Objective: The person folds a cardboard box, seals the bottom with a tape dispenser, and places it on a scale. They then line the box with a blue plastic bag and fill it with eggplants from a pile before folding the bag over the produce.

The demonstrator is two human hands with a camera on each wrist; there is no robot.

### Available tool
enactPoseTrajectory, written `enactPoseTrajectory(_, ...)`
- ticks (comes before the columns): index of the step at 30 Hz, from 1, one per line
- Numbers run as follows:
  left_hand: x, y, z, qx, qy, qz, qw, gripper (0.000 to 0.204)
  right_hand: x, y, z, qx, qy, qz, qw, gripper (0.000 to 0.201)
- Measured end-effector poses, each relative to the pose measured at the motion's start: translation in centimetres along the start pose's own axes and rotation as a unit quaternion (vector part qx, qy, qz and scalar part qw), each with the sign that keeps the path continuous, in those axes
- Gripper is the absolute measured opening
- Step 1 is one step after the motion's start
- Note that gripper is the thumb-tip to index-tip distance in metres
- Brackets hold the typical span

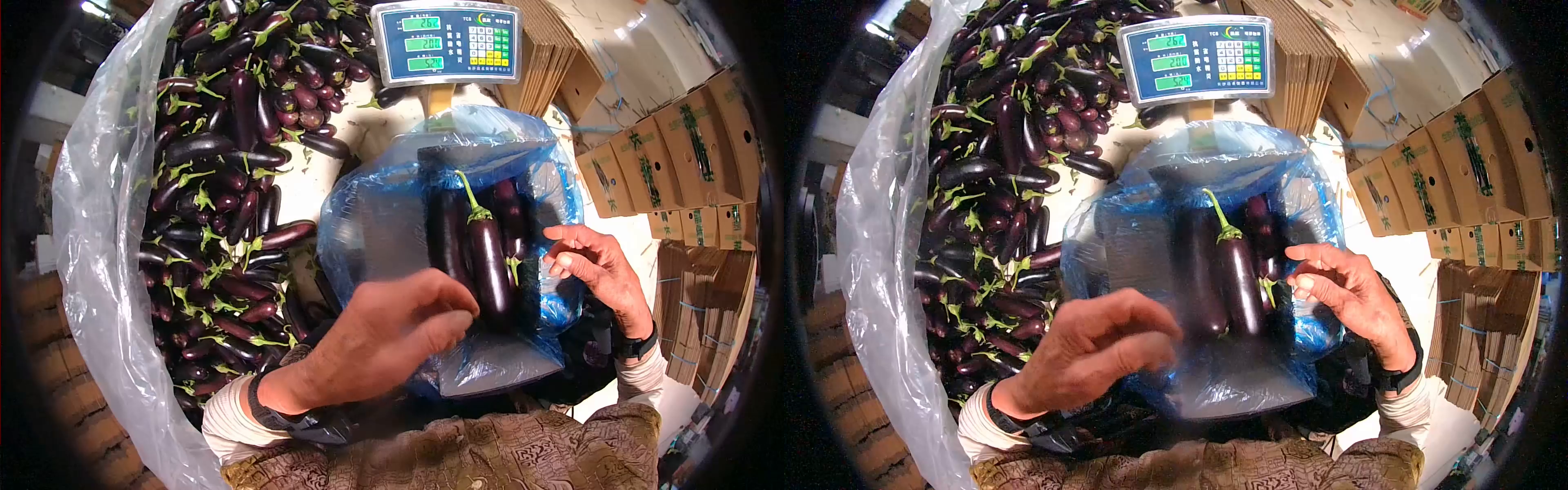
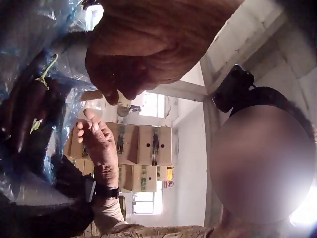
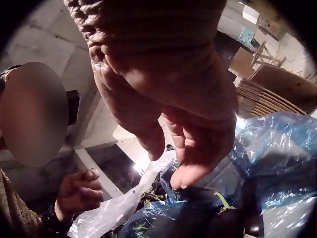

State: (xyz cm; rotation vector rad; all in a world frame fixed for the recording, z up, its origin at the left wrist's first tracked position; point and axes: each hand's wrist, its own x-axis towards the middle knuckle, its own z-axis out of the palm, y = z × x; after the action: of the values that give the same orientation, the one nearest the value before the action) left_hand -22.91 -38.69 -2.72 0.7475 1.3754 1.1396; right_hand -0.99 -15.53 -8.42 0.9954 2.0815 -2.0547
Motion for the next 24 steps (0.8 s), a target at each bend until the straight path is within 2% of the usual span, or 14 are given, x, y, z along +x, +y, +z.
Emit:
enactPoseTrajectory(5,0.8,-0.3,-1.0,-0.031,0.043,0.014,0.998,0.02,0.2,0.6,-0.7,-0.003,0.014,-0.004,1.0,0.037)
enactPoseTrajectory(24,1.4,0.5,-0.2,0.005,0.033,0.006,0.999,0.022,0.0,1.5,-0.9,-0.015,0.031,-0.028,0.999,0.034)
